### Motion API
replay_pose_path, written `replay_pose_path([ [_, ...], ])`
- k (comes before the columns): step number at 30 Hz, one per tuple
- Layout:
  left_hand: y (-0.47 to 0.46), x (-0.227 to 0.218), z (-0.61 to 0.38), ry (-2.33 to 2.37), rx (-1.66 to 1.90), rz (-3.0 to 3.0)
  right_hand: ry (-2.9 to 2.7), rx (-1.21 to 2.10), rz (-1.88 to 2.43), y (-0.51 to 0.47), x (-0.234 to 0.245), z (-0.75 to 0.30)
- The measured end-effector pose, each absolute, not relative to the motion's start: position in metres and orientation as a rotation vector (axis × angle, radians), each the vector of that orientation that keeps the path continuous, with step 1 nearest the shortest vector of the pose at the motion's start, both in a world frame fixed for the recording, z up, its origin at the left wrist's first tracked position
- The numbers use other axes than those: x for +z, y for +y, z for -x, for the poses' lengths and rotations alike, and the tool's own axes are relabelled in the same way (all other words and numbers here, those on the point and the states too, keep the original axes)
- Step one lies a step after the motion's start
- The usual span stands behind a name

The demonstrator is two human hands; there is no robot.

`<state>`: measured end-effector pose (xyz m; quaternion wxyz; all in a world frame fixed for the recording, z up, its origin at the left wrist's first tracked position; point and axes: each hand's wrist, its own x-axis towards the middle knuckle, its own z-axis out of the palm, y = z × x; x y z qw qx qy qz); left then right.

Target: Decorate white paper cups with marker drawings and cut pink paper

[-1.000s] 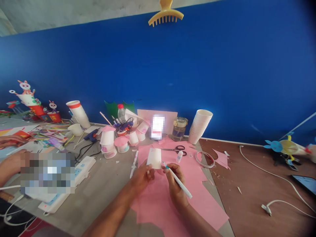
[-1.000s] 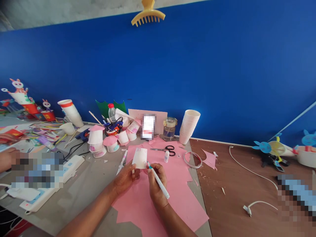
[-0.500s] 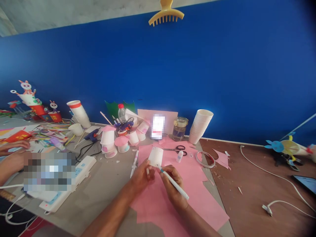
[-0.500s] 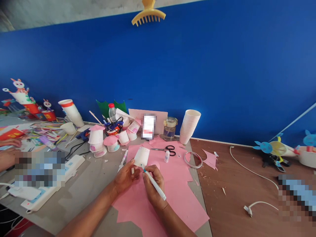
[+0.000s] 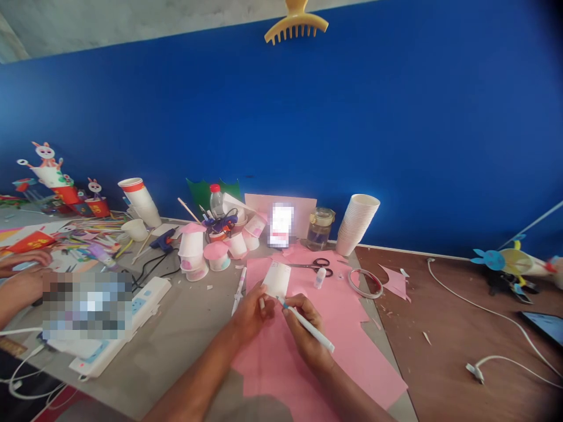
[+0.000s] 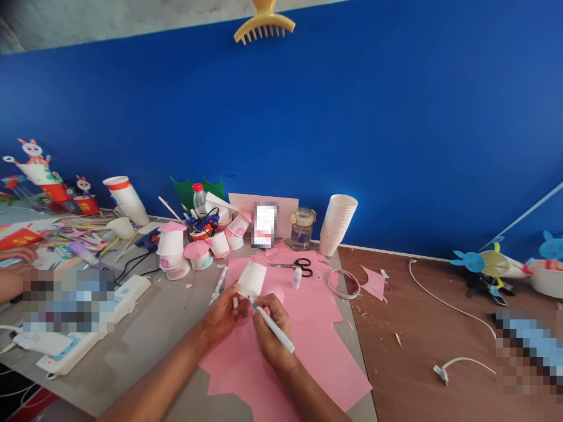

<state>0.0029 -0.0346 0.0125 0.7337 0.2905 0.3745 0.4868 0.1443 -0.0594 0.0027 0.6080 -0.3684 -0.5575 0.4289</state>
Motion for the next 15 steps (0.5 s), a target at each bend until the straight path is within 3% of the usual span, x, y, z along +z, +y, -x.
replay_pose_path([
  [6, -0.0321, 0.0078, -0.0023, 0.789, 1.122, -0.651, -1.067, 1.017, 0.903, -0.0566, 0.0013, -0.1431],
  [15, -0.0340, 0.0088, -0.0018, 0.808, 1.091, -0.657, -1.205, 1.054, 0.856, -0.0601, 0.0029, -0.1458],
])
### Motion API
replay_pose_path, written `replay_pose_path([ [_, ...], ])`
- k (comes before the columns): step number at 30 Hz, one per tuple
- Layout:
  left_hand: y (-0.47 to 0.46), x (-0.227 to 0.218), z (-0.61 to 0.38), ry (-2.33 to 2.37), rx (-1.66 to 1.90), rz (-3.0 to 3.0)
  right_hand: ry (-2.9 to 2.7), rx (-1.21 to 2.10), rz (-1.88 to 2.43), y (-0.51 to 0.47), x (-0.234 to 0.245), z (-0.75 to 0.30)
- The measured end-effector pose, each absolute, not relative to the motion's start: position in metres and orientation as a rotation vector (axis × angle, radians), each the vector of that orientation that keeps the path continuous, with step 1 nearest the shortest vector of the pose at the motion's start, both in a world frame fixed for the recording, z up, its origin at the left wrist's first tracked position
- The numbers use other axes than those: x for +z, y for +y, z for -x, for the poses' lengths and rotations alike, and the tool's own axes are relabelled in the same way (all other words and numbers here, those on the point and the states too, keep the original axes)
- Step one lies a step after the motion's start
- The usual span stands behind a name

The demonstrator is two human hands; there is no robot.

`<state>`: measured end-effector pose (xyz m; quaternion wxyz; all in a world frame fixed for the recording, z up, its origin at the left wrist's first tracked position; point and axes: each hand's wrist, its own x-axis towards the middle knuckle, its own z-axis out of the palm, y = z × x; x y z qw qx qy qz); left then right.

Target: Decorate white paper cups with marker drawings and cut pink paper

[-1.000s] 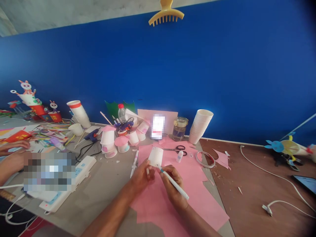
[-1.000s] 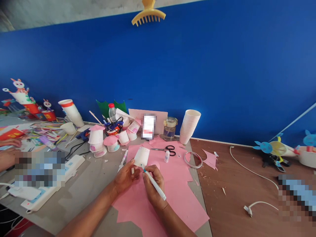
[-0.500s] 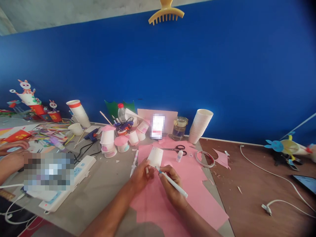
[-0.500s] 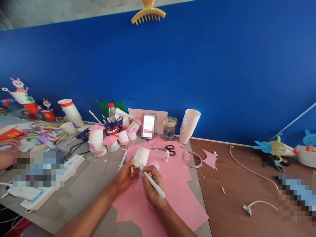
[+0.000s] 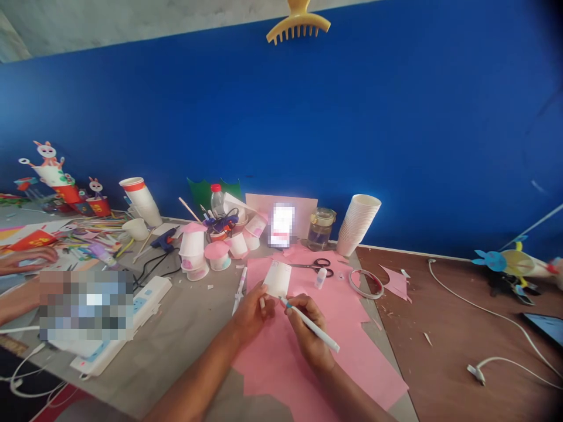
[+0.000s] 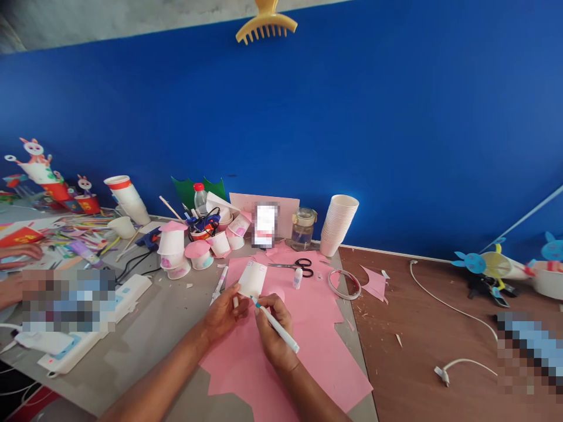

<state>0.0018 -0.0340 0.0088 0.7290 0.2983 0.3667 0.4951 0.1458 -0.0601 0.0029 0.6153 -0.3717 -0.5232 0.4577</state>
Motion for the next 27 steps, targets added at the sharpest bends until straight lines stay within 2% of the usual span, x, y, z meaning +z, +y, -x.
replay_pose_path([
  [11, -0.0313, 0.0059, -0.0008, 0.781, 1.082, -0.648, -1.043, 1.051, 0.946, -0.0564, 0.0025, -0.1434],
  [19, -0.0322, 0.0090, -0.0007, 0.818, 1.074, -0.636, -1.213, 1.037, 0.870, -0.0599, 0.0020, -0.1464],
  [27, -0.0297, 0.0037, 0.0017, 0.773, 1.075, -0.621, -1.114, 1.038, 0.956, -0.0555, 0.0003, -0.1435],
])
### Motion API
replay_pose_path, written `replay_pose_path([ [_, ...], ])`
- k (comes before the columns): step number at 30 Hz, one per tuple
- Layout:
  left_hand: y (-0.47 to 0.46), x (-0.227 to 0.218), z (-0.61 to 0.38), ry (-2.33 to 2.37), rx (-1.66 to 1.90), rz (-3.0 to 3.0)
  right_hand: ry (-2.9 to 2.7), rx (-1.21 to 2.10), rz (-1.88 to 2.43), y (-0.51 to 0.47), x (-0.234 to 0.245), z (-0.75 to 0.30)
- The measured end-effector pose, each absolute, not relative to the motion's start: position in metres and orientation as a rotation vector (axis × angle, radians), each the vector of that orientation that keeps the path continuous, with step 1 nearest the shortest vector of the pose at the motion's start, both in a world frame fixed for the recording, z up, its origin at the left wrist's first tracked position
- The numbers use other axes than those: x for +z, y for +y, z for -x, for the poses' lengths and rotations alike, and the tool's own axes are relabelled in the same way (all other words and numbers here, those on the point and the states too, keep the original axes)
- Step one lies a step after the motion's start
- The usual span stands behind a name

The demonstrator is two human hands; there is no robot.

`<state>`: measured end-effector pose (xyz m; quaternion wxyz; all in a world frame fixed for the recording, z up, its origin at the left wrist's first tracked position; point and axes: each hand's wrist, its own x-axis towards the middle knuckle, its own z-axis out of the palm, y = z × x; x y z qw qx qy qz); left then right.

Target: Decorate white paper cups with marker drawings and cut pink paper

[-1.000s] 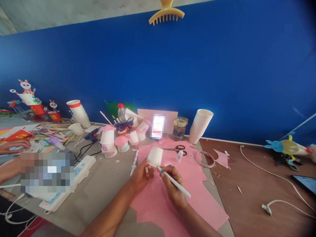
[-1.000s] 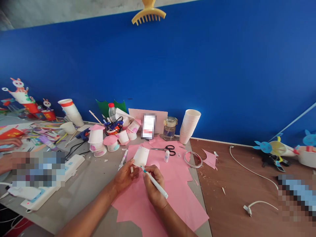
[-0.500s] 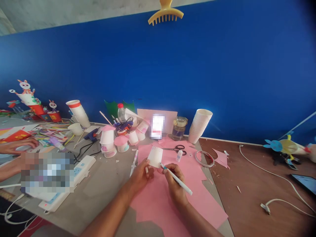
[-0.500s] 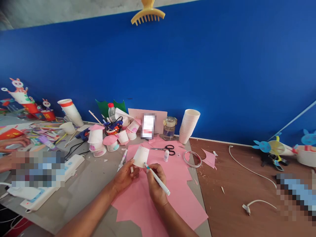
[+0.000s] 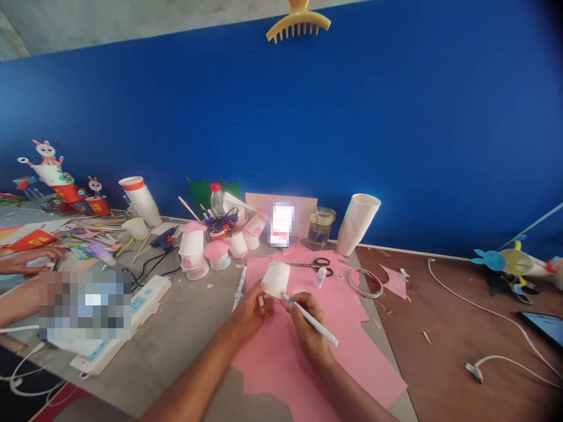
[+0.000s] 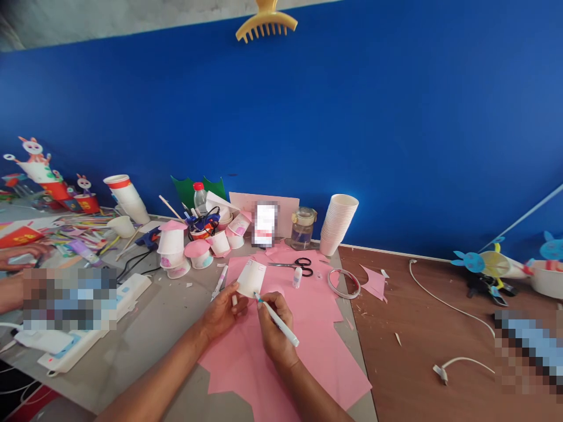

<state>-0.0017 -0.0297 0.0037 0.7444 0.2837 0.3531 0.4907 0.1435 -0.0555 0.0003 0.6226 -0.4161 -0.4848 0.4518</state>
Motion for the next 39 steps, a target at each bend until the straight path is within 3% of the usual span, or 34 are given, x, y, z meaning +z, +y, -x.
replay_pose_path([
  [6, -0.030, 0.001, 0.001, 0.734, 1.089, -0.599, -0.946, 0.995, 0.944, -0.052, 0.001, -0.145],
  [18, -0.039, 0.011, -0.004, 0.741, 1.064, -0.660, -1.188, 0.836, 0.891, -0.060, 0.000, -0.142],
  [39, -0.039, 0.008, -0.001, 0.714, 1.086, -0.742, -1.131, 0.902, 0.890, -0.058, -0.002, -0.142],
])
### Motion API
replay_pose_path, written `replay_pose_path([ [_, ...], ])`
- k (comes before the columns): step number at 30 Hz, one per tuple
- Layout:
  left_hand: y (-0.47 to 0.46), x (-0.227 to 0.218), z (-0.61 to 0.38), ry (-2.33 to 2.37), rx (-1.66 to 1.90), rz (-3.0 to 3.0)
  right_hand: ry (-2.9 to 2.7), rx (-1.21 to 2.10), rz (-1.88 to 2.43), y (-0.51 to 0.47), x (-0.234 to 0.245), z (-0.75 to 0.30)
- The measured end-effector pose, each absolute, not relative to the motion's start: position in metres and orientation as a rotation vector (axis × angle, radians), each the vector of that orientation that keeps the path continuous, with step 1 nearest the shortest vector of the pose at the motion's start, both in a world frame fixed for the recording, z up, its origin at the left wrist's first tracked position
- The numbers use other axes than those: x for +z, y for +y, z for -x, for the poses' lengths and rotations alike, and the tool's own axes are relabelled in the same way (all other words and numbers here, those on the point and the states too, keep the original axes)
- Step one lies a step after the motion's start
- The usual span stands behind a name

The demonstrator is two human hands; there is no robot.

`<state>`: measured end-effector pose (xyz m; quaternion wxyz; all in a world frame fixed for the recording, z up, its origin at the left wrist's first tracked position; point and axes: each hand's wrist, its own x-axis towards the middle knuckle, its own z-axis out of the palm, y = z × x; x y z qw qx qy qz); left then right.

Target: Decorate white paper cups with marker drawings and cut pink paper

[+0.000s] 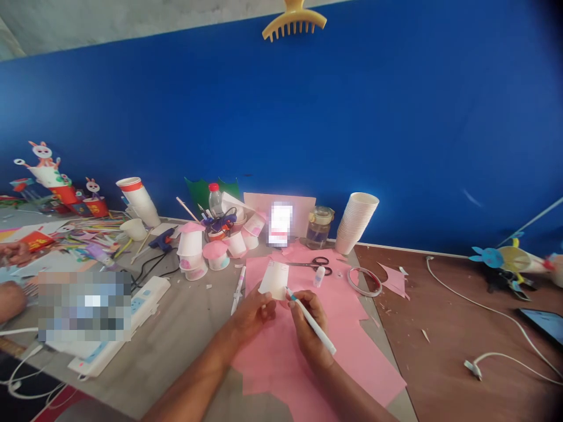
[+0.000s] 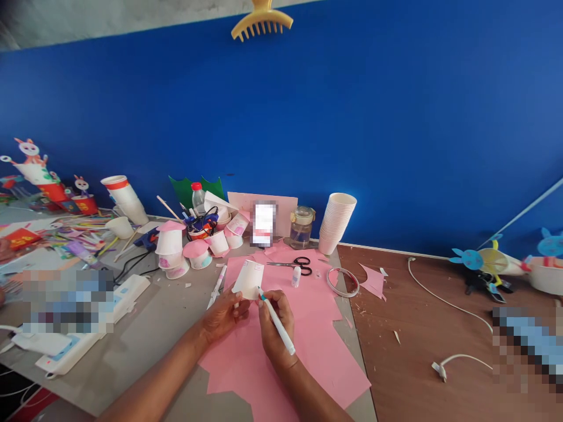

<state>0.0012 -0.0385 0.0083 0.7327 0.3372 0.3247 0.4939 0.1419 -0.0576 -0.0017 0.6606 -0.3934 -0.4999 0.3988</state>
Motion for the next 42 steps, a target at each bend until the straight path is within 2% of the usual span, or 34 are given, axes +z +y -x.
replay_pose_path([
  [42, -0.0379, 0.0043, 0.0022, 0.718, 1.079, -0.688, -1.250, 0.954, 0.846, -0.0578, -0.0009, -0.1457],
])
